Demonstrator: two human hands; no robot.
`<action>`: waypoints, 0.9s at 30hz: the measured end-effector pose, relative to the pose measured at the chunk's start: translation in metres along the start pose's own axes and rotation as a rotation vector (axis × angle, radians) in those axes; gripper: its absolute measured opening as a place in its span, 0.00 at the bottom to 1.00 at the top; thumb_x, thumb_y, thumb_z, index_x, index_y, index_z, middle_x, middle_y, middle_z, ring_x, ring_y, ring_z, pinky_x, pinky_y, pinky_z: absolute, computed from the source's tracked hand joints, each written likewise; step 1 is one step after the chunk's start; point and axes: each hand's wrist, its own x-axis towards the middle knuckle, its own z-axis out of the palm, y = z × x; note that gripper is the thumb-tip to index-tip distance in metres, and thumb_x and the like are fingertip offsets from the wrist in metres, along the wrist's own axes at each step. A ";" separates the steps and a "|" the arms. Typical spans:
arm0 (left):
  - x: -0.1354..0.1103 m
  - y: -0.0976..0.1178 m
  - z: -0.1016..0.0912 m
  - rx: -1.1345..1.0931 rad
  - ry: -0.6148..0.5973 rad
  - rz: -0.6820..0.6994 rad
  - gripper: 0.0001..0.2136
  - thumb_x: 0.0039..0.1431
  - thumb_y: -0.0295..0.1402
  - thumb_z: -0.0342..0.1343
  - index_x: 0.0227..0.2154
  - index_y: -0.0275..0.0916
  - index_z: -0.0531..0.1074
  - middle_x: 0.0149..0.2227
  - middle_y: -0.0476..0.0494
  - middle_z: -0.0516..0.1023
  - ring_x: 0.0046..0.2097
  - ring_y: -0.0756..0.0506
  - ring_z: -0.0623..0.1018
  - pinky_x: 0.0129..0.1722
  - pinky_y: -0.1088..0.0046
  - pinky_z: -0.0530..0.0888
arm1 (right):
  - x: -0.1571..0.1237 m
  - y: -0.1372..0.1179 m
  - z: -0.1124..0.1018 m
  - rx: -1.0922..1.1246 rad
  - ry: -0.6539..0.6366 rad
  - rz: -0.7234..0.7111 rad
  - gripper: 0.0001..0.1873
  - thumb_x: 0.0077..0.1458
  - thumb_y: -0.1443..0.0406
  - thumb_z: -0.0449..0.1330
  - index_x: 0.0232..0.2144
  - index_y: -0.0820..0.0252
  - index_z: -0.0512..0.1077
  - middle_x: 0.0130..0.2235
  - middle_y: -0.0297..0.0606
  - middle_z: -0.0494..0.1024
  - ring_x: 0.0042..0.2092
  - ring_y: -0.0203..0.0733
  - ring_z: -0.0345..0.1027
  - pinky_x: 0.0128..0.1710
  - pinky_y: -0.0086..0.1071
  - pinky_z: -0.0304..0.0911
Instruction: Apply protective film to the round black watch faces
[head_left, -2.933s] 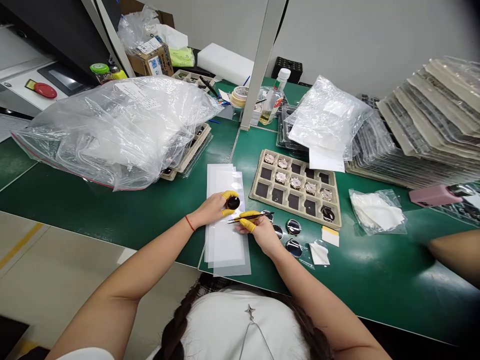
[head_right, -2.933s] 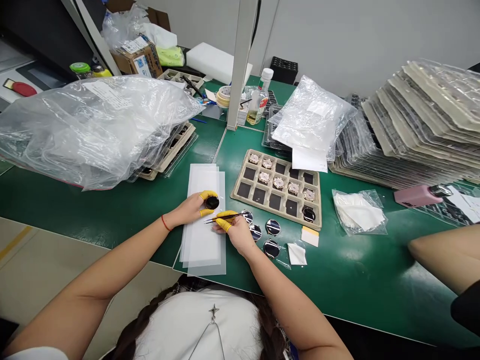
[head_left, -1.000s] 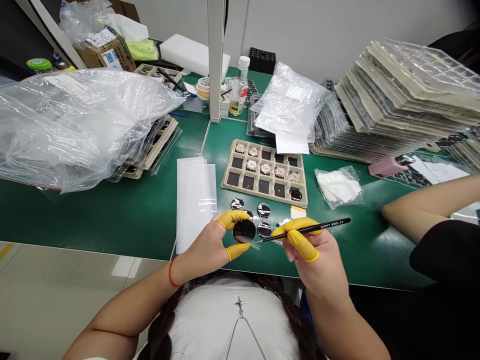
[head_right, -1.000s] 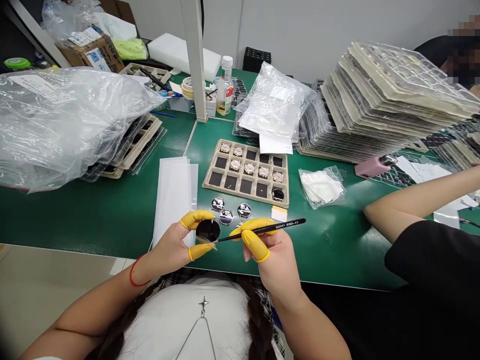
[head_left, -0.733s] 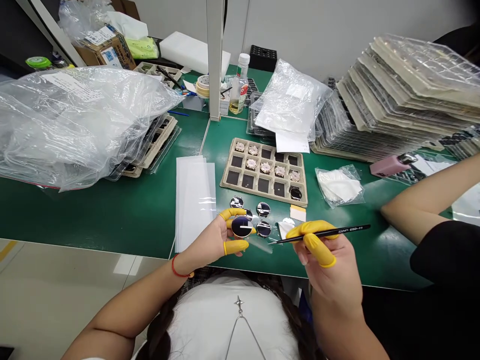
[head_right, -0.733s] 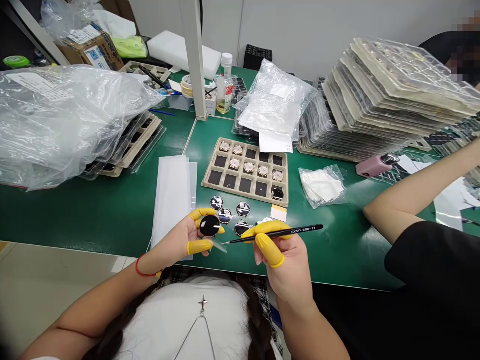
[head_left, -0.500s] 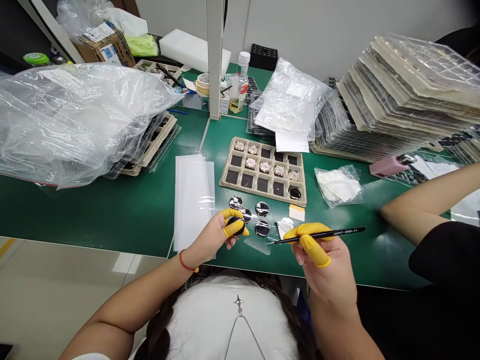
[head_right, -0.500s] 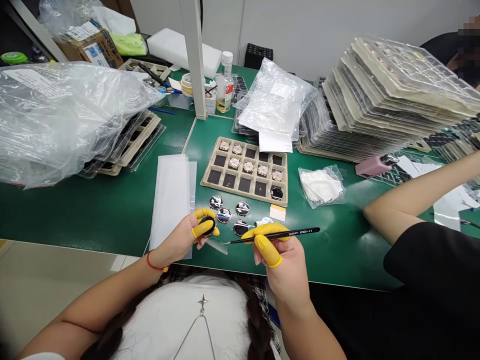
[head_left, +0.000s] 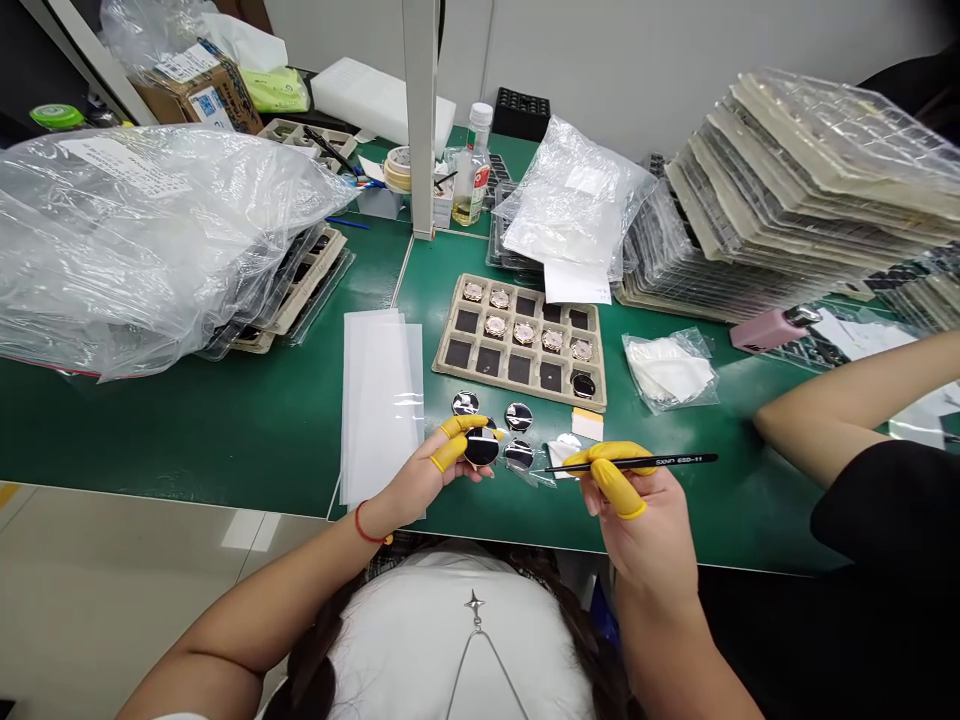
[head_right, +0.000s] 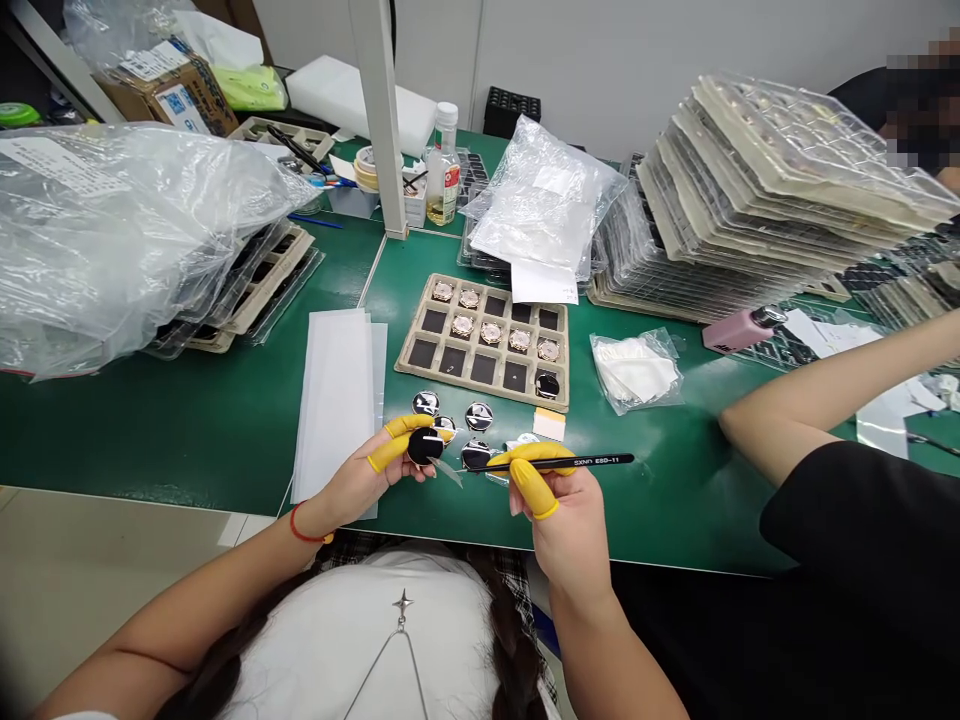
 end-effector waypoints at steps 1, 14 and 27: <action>-0.002 0.001 0.001 0.031 -0.040 0.021 0.21 0.58 0.39 0.56 0.52 0.41 0.61 0.46 0.41 0.72 0.38 0.49 0.75 0.42 0.70 0.72 | 0.000 0.001 0.000 -0.002 0.001 0.001 0.11 0.49 0.58 0.65 0.25 0.58 0.71 0.15 0.28 0.64 0.18 0.31 0.55 0.19 0.26 0.52; -0.022 0.020 0.014 0.385 -0.163 0.123 0.23 0.58 0.24 0.54 0.55 0.43 0.58 0.46 0.43 0.71 0.42 0.49 0.73 0.46 0.69 0.70 | -0.002 0.009 0.011 -0.036 -0.085 0.020 0.11 0.52 0.59 0.64 0.25 0.59 0.72 0.18 0.29 0.66 0.21 0.30 0.59 0.21 0.25 0.56; -0.024 0.018 0.011 0.362 -0.191 0.126 0.24 0.58 0.22 0.54 0.55 0.45 0.58 0.56 0.42 0.65 0.43 0.51 0.74 0.49 0.70 0.72 | 0.004 0.015 0.011 -0.051 -0.062 0.028 0.12 0.50 0.58 0.65 0.24 0.59 0.70 0.17 0.28 0.66 0.21 0.30 0.59 0.21 0.25 0.56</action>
